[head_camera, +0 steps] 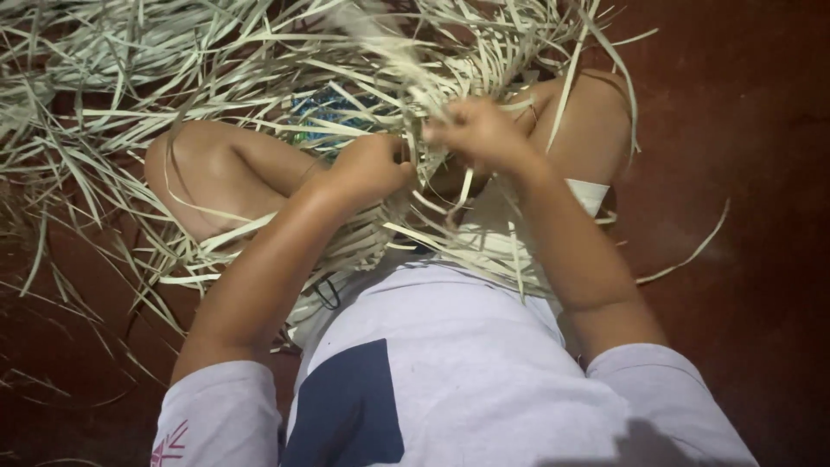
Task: Weaving thin strips of natural material together to create a larger mat or basket structure while sitting on the floor.
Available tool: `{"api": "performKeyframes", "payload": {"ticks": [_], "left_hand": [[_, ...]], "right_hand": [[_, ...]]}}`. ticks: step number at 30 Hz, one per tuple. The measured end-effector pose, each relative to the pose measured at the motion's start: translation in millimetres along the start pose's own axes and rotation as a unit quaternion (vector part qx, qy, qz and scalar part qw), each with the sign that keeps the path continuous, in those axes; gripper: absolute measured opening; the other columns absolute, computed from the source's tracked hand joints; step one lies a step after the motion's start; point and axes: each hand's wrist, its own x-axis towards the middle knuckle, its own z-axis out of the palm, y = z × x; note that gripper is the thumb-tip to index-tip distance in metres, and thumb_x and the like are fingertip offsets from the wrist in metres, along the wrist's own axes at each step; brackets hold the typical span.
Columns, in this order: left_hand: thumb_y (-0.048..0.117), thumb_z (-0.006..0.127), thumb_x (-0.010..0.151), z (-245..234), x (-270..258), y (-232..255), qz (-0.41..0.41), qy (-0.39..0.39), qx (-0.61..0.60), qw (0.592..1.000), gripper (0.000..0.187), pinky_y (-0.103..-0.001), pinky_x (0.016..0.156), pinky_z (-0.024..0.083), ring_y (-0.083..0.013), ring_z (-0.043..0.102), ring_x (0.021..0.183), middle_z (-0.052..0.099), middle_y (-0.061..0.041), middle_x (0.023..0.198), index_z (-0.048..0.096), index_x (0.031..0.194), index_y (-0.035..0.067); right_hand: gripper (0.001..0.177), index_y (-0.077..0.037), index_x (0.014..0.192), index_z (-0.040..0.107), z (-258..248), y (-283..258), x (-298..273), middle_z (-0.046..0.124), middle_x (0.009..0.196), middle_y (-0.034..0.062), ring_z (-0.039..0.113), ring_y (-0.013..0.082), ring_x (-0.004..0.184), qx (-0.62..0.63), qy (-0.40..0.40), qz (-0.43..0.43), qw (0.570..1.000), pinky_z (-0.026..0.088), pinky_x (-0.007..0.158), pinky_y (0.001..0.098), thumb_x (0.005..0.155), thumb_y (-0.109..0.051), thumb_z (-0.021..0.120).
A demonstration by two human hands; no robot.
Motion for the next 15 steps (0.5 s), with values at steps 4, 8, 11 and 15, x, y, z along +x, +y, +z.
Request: {"api": "performKeyframes", "payload": {"ticks": [4,8,11,15], "left_hand": [[0.022,0.060,0.091,1.7,-2.2,2.8,0.016,0.022,-0.029,0.999,0.028,-0.048,0.082,0.056,-0.0386,0.073,0.090,0.073,-0.019,0.085,0.075,0.101,0.001],[0.022,0.060,0.092,6.1,2.6,-2.0,0.016,0.014,-0.016,1.000,0.028,-0.047,0.081,0.056,-0.0376,0.074,0.088,0.073,-0.019,0.084,0.075,0.103,0.001],[0.022,0.059,0.092,16.3,16.2,-16.0,0.008,0.015,-0.009,1.000,0.026,-0.043,0.076,0.055,-0.0317,0.074,0.081,0.071,-0.014,0.077,0.077,0.097,0.004],[0.026,0.059,0.091,3.3,3.0,6.1,-0.014,-0.021,-0.008,1.000,0.029,-0.051,0.083,0.055,-0.0394,0.073,0.091,0.073,-0.019,0.085,0.078,0.096,0.004]], "right_hand": [[0.014,-0.013,0.093,0.079,6.5,40.7,13.5,0.069,0.063,0.0018,0.064,0.0124,0.058,-0.159,-0.011,0.037,0.986,0.051,0.053,0.0277,0.085,-0.024,0.083],[0.013,-0.009,0.089,0.078,9.6,35.4,2.3,0.061,0.059,-0.0010,0.058,0.0083,0.056,-0.082,0.027,-0.025,0.996,0.046,0.052,0.0214,0.084,-0.018,0.085],[0.027,-0.008,0.088,0.076,8.1,25.6,-28.9,0.061,0.063,0.0036,0.056,0.0135,0.062,-0.151,0.040,-0.063,0.986,0.044,0.058,0.0295,0.084,-0.031,0.088],[0.022,-0.007,0.080,0.074,34.0,76.1,-49.1,0.067,0.070,0.0040,0.060,0.0138,0.067,-0.117,-0.016,-0.027,0.993,0.048,0.061,0.0290,0.082,-0.024,0.087]]}}
